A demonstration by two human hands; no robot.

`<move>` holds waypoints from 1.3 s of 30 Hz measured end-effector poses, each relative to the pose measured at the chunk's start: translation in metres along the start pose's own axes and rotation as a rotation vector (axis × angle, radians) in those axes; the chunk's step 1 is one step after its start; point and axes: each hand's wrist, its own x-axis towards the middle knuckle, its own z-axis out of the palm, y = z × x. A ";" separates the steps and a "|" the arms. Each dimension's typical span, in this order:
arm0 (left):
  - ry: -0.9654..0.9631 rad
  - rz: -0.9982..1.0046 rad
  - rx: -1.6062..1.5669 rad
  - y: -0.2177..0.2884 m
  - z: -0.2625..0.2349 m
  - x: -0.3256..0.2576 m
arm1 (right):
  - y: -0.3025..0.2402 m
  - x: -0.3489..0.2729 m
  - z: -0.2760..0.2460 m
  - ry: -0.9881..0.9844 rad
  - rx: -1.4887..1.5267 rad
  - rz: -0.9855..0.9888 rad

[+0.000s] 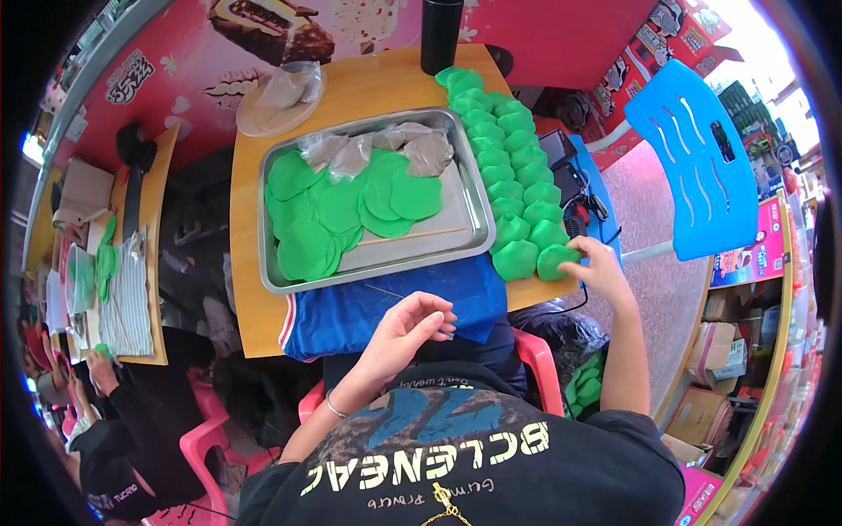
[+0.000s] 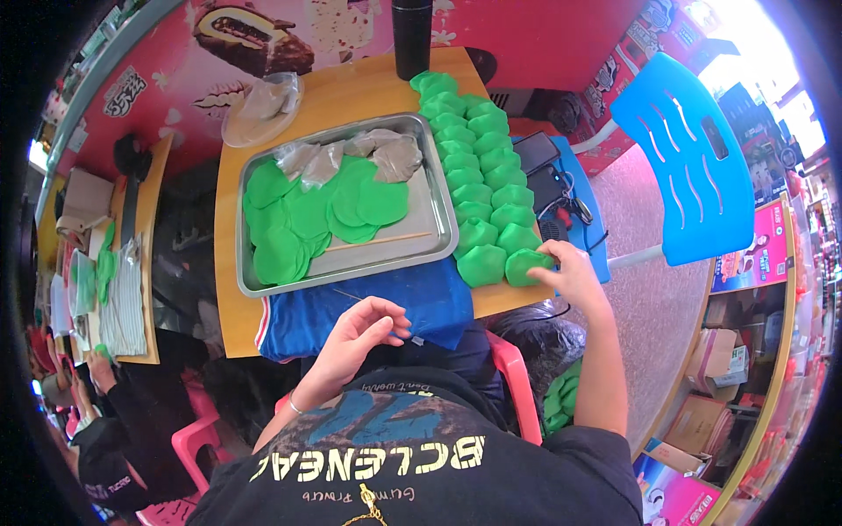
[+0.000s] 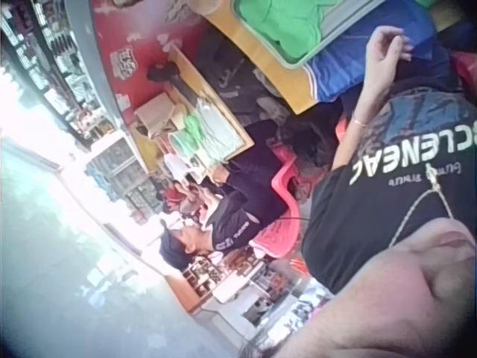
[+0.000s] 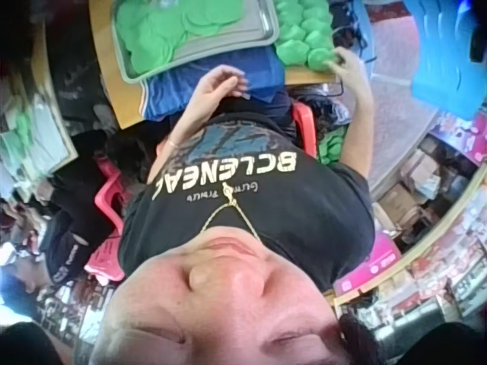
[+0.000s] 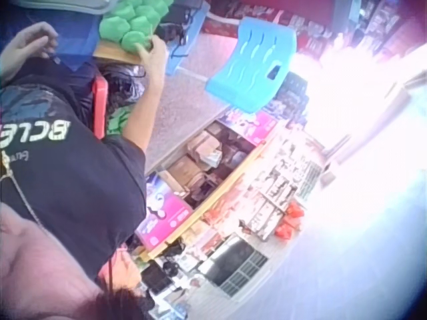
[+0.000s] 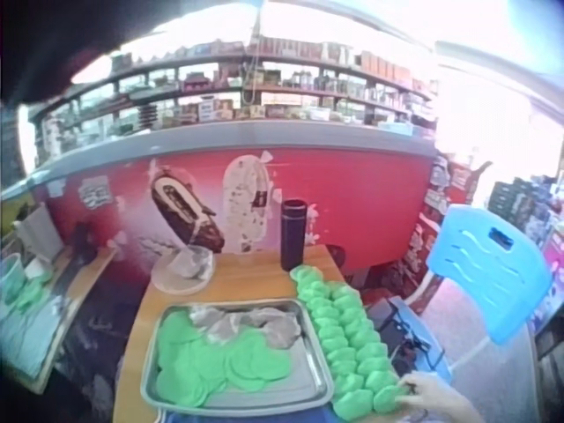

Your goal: The person wraps a small amount of filling from a plastic bag into a green circular dough sheet. They fold the dough around the filling to form a small ball and place it on a metal tray. The person repeats this process multiple times, handling the dough and filling by hand.

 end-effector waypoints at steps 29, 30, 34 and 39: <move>0.696 0.524 1.243 0.071 -0.153 0.133 | -0.085 0.027 0.009 0.222 0.065 -0.092; 0.650 0.517 1.132 0.071 -0.153 0.131 | -0.091 0.031 0.013 0.218 0.102 -0.146; 0.373 0.414 0.539 0.080 -0.123 0.106 | -0.129 0.047 0.039 0.139 0.287 -0.289; 0.105 0.257 0.185 0.086 -0.076 0.065 | -0.166 0.071 0.090 0.070 0.637 -0.270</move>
